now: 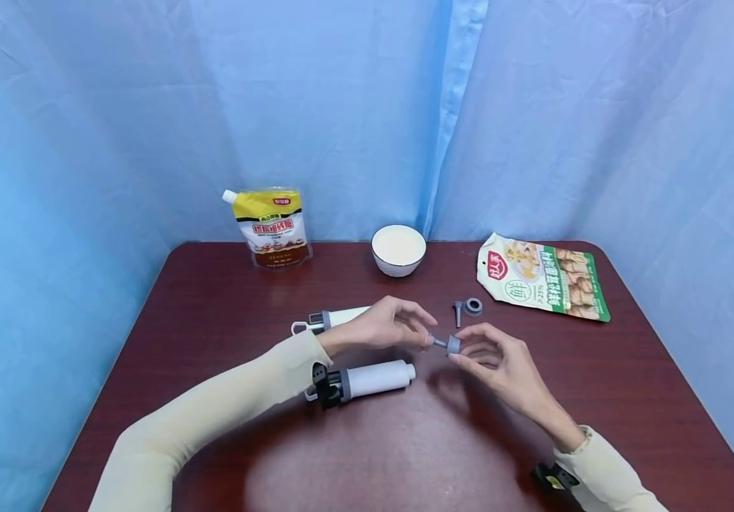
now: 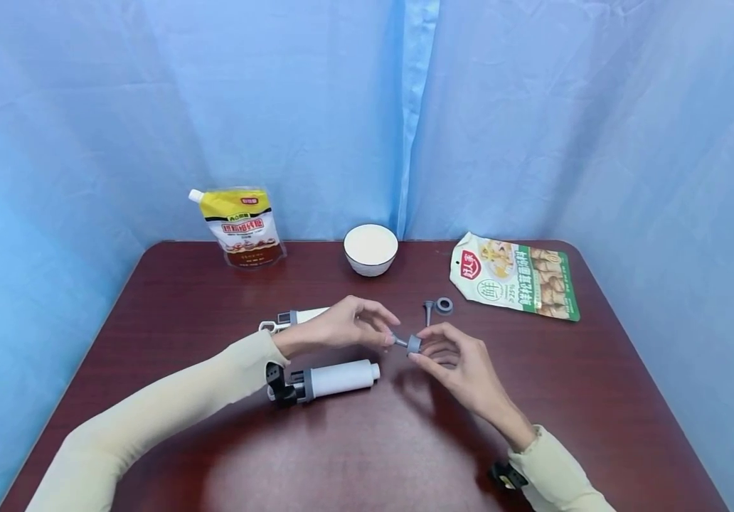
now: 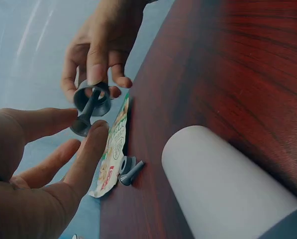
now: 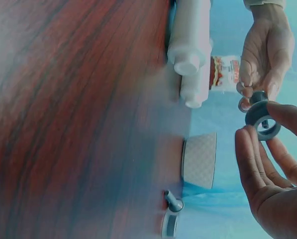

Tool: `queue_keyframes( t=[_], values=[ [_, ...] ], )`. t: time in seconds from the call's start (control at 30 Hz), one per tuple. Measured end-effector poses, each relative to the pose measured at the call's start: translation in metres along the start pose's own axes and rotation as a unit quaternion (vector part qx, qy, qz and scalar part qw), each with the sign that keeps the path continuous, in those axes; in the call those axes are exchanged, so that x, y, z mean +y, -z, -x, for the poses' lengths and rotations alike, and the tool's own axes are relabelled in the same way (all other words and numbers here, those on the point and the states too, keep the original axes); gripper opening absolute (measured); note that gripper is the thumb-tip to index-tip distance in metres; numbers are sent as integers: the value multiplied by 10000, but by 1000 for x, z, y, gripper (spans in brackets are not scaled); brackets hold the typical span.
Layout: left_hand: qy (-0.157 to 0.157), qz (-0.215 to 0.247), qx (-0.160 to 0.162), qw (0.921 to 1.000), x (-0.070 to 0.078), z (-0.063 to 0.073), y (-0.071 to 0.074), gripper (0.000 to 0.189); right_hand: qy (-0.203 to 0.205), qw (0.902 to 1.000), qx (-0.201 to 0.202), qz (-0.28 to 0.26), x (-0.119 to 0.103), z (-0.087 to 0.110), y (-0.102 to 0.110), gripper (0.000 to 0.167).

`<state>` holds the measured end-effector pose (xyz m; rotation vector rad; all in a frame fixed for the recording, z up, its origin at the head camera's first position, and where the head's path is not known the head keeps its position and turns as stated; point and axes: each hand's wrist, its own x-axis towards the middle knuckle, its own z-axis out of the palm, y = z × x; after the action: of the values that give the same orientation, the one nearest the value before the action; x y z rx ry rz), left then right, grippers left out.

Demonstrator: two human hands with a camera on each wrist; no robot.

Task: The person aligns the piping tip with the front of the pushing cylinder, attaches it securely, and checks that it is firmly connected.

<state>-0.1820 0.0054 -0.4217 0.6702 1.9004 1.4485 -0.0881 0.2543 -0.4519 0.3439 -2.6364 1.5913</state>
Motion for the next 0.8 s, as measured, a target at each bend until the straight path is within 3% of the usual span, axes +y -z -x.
queue_keyframes(
  t=[0.27, 0.43, 0.67, 0.8],
  values=[
    [-73, -3, 171, 9998, -1, 15, -5, 23, 81, 9998, -105, -164, -8, -1, -8, 29],
    [-98, 282, 169, 9994, -3, 18, -7, 23, 108, 9995, -168, -227, -12, -3, -13, 30],
    [-297, -164, 341, 9988, -4, 22, -12, 20, 195, 9991, -234, -277, -14, -8, -19, 31],
    [-237, -72, 425, 9988, -4, 25, -13, 19, 210, 9990, -260, -285, -15, -9, -20, 30]
  ],
)
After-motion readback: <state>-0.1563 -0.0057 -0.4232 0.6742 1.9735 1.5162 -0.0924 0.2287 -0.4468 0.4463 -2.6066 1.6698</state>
